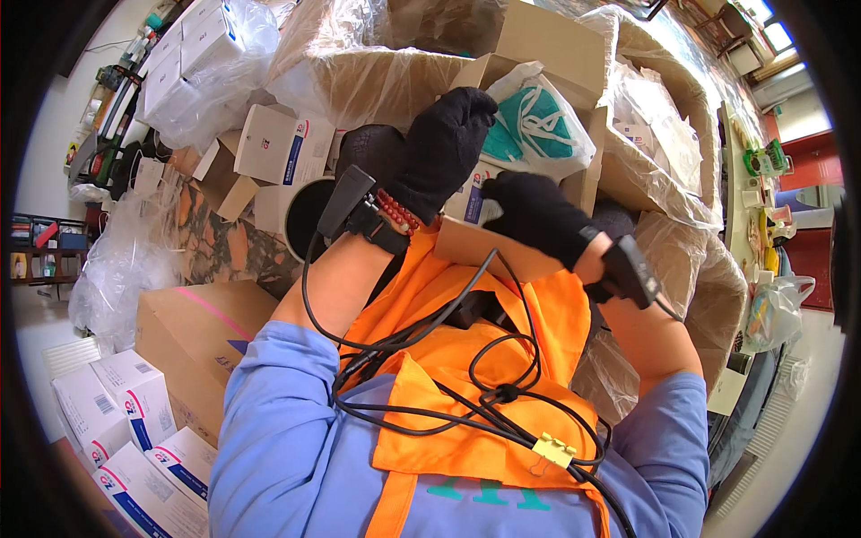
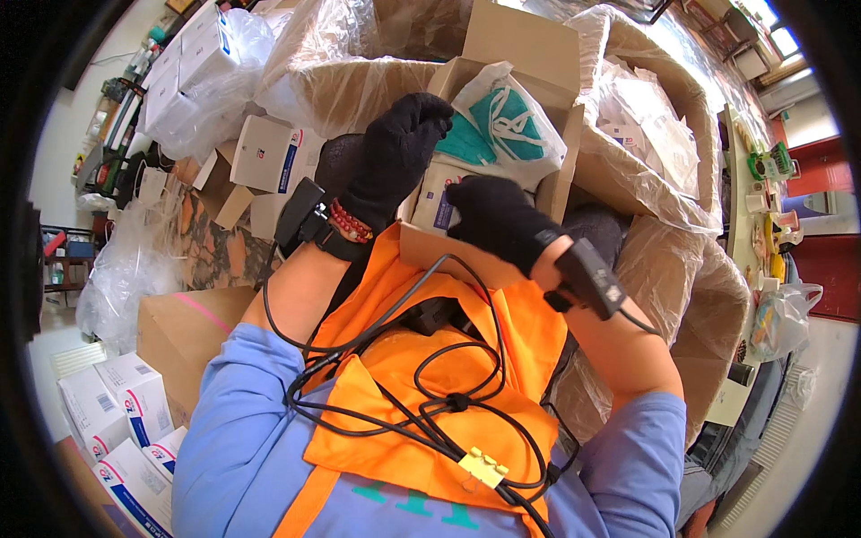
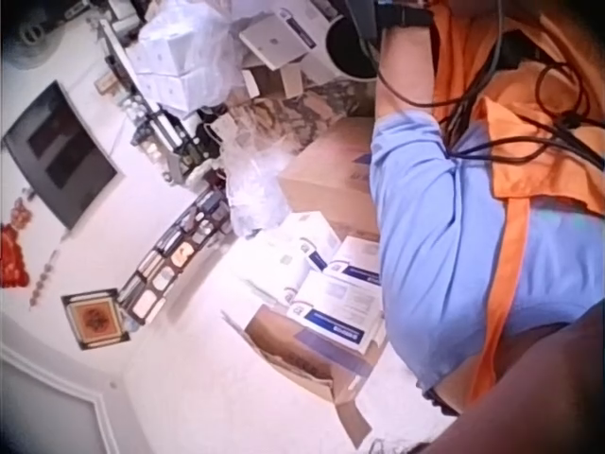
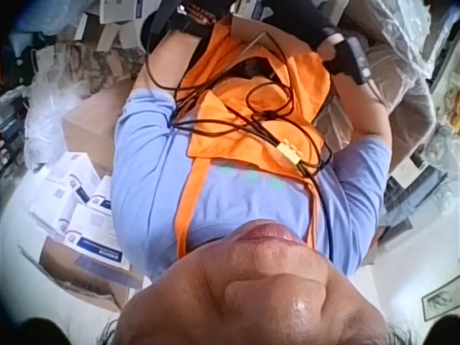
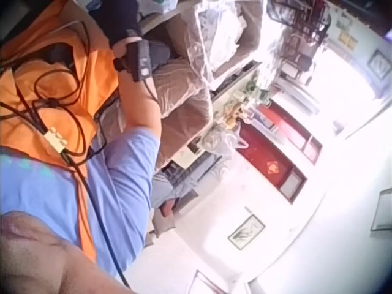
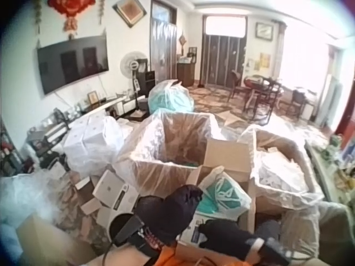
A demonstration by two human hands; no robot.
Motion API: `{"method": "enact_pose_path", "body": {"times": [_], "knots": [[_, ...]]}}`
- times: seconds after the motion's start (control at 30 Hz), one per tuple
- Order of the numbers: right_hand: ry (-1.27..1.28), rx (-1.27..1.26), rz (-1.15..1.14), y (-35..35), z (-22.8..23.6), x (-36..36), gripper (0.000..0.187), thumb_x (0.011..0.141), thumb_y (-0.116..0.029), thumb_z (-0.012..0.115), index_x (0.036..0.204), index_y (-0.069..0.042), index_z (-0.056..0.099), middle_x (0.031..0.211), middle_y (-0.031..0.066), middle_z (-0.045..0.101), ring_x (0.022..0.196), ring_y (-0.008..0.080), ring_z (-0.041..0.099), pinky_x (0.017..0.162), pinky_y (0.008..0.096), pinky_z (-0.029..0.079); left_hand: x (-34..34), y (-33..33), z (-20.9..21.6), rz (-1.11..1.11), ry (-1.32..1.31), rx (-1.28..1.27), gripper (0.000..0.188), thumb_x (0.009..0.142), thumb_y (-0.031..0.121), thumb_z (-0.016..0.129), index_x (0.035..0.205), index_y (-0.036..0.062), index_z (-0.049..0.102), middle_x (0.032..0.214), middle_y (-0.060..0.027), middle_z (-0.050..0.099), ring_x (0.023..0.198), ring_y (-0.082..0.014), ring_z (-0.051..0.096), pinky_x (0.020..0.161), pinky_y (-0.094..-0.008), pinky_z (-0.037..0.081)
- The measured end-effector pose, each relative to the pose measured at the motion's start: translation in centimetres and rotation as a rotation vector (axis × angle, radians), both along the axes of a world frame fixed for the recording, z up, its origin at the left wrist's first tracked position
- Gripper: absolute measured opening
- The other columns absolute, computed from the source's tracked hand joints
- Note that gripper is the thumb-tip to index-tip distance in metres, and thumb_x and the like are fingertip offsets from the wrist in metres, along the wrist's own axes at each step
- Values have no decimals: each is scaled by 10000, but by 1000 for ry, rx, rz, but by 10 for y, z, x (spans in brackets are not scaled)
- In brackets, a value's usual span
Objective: Sorting face masks and other white packaged hygiene items into a box from larger containers.
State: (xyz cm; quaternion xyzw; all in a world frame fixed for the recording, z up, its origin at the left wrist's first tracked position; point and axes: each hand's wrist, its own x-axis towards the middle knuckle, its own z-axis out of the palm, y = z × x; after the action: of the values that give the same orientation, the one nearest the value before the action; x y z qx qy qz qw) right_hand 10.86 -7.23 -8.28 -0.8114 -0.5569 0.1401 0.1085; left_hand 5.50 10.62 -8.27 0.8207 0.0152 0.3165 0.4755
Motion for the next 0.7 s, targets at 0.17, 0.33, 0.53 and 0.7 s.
{"method": "enact_pose_path", "body": {"times": [0.17, 0.33, 0.53, 0.7], "knots": [[-47, 77, -156, 1, -62, 0, 655, 744, -251, 735, 1297, -6, 481, 1159, 250, 554, 1062, 401, 581, 868, 428, 493, -3, -5, 9, -101, 39, -81, 98, 929, 56, 576, 1008, 6, 607, 914, -116, 675, 819, -206, 661, 744, -297, 522], [58, 66, -160, 5, -55, 4, 664, 744, -254, 735, 1313, -19, 487, 1201, 242, 559, 1079, 394, 582, 899, 417, 488, -6, 3, 3, -68, 34, -49, 118, 925, 61, 588, 1031, 13, 602, 914, -114, 672, 818, -200, 659, 740, -288, 522], [348, 70, -345, -16, 10, 40, 308, 853, -187, 666, 1137, -70, 666, 982, 152, 693, 896, 291, 665, 817, 369, 507, -18, 7, 42, -172, 207, -143, 180, 917, 66, 598, 1088, 14, 614, 1002, -128, 676, 915, -201, 663, 795, -296, 517], [401, 288, -433, -20, -3, 50, 228, 894, -227, 616, 1034, -65, 696, 884, 174, 685, 788, 319, 665, 732, 384, 510, -4, 17, 27, -266, 221, -100, 259, 906, 80, 617, 1156, 12, 612, 1101, -141, 664, 1020, -215, 645, 868, -297, 498]]}}
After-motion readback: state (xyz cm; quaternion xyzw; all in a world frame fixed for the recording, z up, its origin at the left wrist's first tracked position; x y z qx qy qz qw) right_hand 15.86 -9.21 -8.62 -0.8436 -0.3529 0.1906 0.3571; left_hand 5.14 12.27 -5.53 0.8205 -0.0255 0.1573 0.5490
